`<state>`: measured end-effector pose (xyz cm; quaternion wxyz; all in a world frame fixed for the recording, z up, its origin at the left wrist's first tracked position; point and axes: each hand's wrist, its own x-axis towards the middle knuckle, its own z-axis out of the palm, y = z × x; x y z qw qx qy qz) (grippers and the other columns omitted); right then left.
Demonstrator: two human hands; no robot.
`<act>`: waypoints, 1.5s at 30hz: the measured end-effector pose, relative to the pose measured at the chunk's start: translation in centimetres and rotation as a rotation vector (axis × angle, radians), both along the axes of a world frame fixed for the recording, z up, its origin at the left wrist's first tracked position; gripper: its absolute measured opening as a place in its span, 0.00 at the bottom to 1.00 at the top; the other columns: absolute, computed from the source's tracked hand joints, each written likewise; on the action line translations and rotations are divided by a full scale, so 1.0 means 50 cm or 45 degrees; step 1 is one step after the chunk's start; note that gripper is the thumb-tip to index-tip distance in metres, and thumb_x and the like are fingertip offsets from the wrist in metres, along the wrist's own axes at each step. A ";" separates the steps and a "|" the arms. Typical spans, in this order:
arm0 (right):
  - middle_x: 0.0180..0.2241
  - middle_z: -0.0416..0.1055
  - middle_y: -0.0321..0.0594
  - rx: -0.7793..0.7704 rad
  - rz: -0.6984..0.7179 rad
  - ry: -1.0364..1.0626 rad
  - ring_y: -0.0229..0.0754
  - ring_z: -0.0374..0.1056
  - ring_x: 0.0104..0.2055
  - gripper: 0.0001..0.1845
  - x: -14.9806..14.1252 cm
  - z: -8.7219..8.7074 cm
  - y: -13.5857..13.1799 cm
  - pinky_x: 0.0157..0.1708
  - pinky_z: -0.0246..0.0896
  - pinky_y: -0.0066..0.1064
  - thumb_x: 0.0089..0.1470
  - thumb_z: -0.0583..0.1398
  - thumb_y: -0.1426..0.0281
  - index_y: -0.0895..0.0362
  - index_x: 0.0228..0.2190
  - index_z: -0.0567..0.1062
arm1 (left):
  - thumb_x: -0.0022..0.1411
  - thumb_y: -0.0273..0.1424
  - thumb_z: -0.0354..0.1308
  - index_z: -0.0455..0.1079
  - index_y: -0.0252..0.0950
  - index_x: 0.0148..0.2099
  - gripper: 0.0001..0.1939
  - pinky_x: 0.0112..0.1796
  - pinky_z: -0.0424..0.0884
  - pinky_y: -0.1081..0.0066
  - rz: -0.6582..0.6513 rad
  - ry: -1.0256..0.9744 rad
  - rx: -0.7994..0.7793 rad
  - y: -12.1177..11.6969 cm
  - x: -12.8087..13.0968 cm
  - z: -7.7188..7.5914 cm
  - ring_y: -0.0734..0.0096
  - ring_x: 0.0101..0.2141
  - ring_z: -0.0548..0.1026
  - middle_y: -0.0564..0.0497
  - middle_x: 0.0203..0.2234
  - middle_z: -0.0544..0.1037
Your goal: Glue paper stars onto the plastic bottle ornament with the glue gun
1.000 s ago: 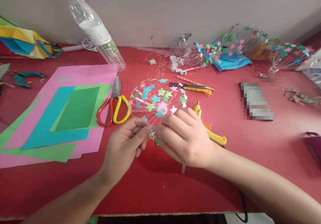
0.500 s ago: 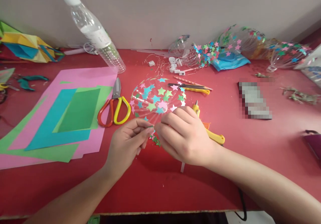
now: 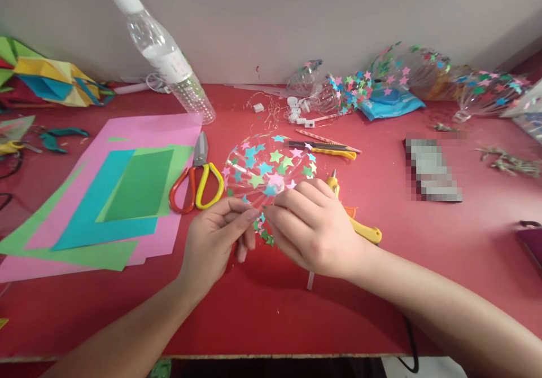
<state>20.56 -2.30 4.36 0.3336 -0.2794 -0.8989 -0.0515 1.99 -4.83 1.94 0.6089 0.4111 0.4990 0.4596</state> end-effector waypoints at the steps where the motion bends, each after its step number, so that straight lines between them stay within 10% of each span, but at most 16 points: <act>1: 0.30 0.71 0.40 0.004 0.002 0.003 0.40 0.61 0.31 0.04 -0.001 0.000 0.001 0.31 0.56 0.34 0.54 0.60 0.76 0.59 0.34 0.72 | 0.61 0.37 0.60 0.67 0.35 0.33 0.11 0.12 0.59 0.83 0.000 -0.004 -0.002 0.000 -0.001 0.000 0.83 0.10 0.64 0.58 0.13 0.72; 35: 0.31 0.72 0.39 0.018 -0.114 -0.040 0.41 0.58 0.33 0.04 -0.015 -0.015 -0.001 0.34 0.52 0.35 0.58 0.59 0.71 0.58 0.34 0.74 | 0.61 0.35 0.57 0.72 0.35 0.43 0.10 0.12 0.53 0.82 -0.130 0.132 -0.001 -0.007 0.006 0.007 0.83 0.10 0.58 0.61 0.10 0.67; 45: 0.33 0.72 0.39 0.002 -0.183 -0.018 0.41 0.61 0.35 0.03 -0.012 -0.013 0.003 0.36 0.53 0.35 0.58 0.58 0.72 0.56 0.35 0.72 | 0.64 0.33 0.55 0.67 0.38 0.55 0.17 0.15 0.57 0.79 -0.040 0.351 0.326 -0.026 0.008 0.018 0.81 0.13 0.61 0.61 0.12 0.66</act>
